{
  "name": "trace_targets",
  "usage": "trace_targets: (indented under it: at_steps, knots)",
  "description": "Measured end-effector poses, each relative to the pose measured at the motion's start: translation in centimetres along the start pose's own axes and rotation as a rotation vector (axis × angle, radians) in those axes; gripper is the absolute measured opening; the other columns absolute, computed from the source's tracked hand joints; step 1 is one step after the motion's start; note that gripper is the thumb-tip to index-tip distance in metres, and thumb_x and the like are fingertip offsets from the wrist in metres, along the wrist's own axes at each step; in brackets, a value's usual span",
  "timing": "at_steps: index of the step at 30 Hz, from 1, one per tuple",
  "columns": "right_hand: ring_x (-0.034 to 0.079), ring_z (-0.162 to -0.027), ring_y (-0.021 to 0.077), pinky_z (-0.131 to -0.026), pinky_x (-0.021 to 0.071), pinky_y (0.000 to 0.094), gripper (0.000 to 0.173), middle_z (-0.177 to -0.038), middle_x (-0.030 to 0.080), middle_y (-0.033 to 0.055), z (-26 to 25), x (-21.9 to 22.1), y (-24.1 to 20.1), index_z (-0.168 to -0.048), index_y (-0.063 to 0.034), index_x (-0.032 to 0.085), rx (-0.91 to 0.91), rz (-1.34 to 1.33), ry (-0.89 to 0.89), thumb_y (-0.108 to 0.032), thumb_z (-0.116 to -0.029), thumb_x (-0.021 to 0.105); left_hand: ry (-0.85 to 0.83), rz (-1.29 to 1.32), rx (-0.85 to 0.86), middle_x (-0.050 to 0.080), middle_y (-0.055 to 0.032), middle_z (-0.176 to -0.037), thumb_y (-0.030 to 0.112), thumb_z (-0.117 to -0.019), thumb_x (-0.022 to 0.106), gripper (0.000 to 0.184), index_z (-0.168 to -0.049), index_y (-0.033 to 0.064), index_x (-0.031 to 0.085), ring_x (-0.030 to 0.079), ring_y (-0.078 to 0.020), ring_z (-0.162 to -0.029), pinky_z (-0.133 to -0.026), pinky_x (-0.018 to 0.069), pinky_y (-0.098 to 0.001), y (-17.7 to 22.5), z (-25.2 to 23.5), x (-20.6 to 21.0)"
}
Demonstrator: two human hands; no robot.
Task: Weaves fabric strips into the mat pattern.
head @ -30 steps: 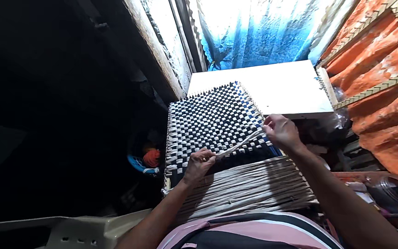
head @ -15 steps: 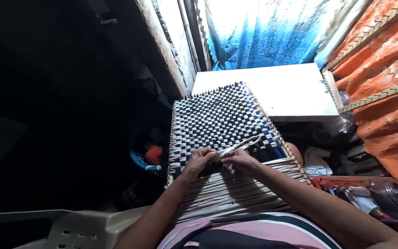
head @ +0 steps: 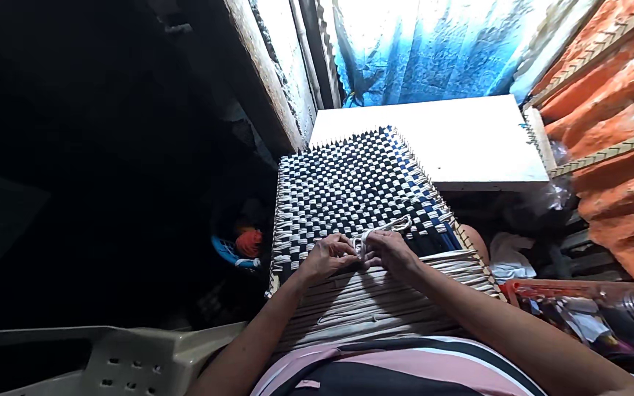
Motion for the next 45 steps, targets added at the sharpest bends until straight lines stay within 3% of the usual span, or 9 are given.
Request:
trace_targets:
  at_steps: [6,14,17,22,27,32,37,42,45]
  knots:
    - [0.069,-0.071,0.0172,-0.065,0.062,0.0326,0.021,-0.09,0.068,0.0126,0.2,-0.4,-1.0,-0.097,0.0048,0.064,-0.08,0.188,0.062,0.015,-0.0793,0.066,-0.005,-0.028,0.038,0.064,-0.0067,-0.11,0.026,-0.0967,0.069,0.022,-0.1,0.0059,0.078,0.061,-0.0045,-0.098,-0.086,0.0515,-0.019,0.3,0.1,0.0]
    - [0.069,-0.073,0.0143,-0.071,0.0604,0.0313,0.016,-0.084,0.072,0.0099,0.0,-0.1,-2.8,-0.09,0.0027,0.065,-0.315,0.159,-0.003,0.015,-0.0804,0.071,0.006,0.075,-0.009,0.069,-0.0038,-0.103,0.01,-0.0964,0.067,0.022,-0.116,0.0003,0.068,0.065,-0.0041,-0.088,-0.083,0.0554,-0.0222,0.1,-0.6,-0.3]
    - [0.069,-0.076,0.0116,-0.073,0.0598,0.0301,0.014,-0.085,0.072,0.0073,0.4,0.1,-3.8,-0.091,0.0016,0.068,-0.438,0.247,-0.025,0.012,-0.0826,0.069,0.133,-0.003,0.039,0.068,-0.0041,-0.094,0.01,-0.0914,0.07,0.015,-0.102,-0.0007,0.072,0.061,-0.0038,-0.081,-0.077,0.0525,-0.0214,0.5,-0.6,-1.0]
    - [0.066,-0.06,0.0151,-0.059,0.0598,0.0311,0.006,-0.077,0.067,0.0093,0.8,-1.3,-2.6,-0.097,0.0035,0.063,-0.225,0.294,0.16,-0.001,-0.0937,0.066,0.361,-0.197,0.162,0.068,-0.0076,-0.084,0.012,-0.0847,0.078,0.014,-0.088,-0.0001,0.072,0.064,-0.0122,-0.081,-0.078,0.0534,-0.0278,2.2,0.1,-2.0]
    - [0.065,-0.05,0.0144,-0.048,0.0568,0.0295,0.052,-0.064,0.065,0.005,1.3,0.8,0.4,-0.086,-0.0009,0.066,0.146,0.197,0.007,-0.045,-0.108,0.05,0.443,-0.432,0.308,0.069,-0.0129,-0.081,0.008,-0.0866,0.073,0.009,-0.084,-0.0009,0.072,0.069,-0.0227,-0.079,-0.077,0.058,-0.0354,4.3,0.7,-0.7]
    - [0.067,-0.057,0.0137,-0.055,0.0589,0.0286,0.015,-0.073,0.068,0.0051,1.0,0.6,0.9,-0.095,-0.0002,0.062,0.182,0.131,-0.022,-0.012,-0.1032,0.057,0.439,-0.609,0.327,0.069,-0.0128,-0.079,0.006,-0.0892,0.067,0.008,-0.085,0.0006,0.07,0.069,-0.0271,-0.077,-0.073,0.0579,-0.0385,5.1,1.1,1.1]
    - [0.07,-0.062,0.0151,-0.059,0.0602,0.0301,0.016,-0.076,0.071,0.0076,0.8,0.1,0.6,-0.094,0.0017,0.064,0.145,0.074,0.023,-0.008,-0.1032,0.055,0.397,-0.561,0.318,0.069,-0.0161,-0.093,0.014,-0.0921,0.068,0.012,-0.089,0.0023,0.072,0.068,-0.0295,-0.093,-0.084,0.0573,-0.0395,4.9,1.1,1.4]
    - [0.068,-0.063,0.0136,-0.062,0.0598,0.0281,0.013,-0.076,0.07,0.0069,0.3,-0.3,-0.2,-0.093,0.0033,0.065,0.018,0.037,0.035,-0.002,-0.101,0.057,0.308,-0.211,0.127,0.069,-0.0131,-0.099,0.015,-0.0994,0.057,0.024,-0.098,-0.0013,0.073,0.067,-0.0146,-0.088,-0.082,0.0562,-0.0289,2.3,0.1,-0.3]
    - [0.066,-0.061,0.0122,-0.06,0.0578,0.0261,0.011,-0.074,0.07,0.0074,0.4,-0.4,-0.6,-0.091,0.0045,0.069,-0.024,0.028,0.041,-0.001,-0.0979,0.062,0.28,0.017,0.0,0.071,-0.0041,-0.097,0.014,-0.0977,0.067,0.014,-0.101,0.0033,0.074,0.067,-0.0059,-0.083,-0.078,0.057,-0.0229,0.5,-0.2,-1.2]
Point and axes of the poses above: each hand's wrist, its own z-axis away from the middle knuckle, its own x-axis out of the palm, y = z × x, the point moved 10 cm from there along -z, towards the middle knuckle
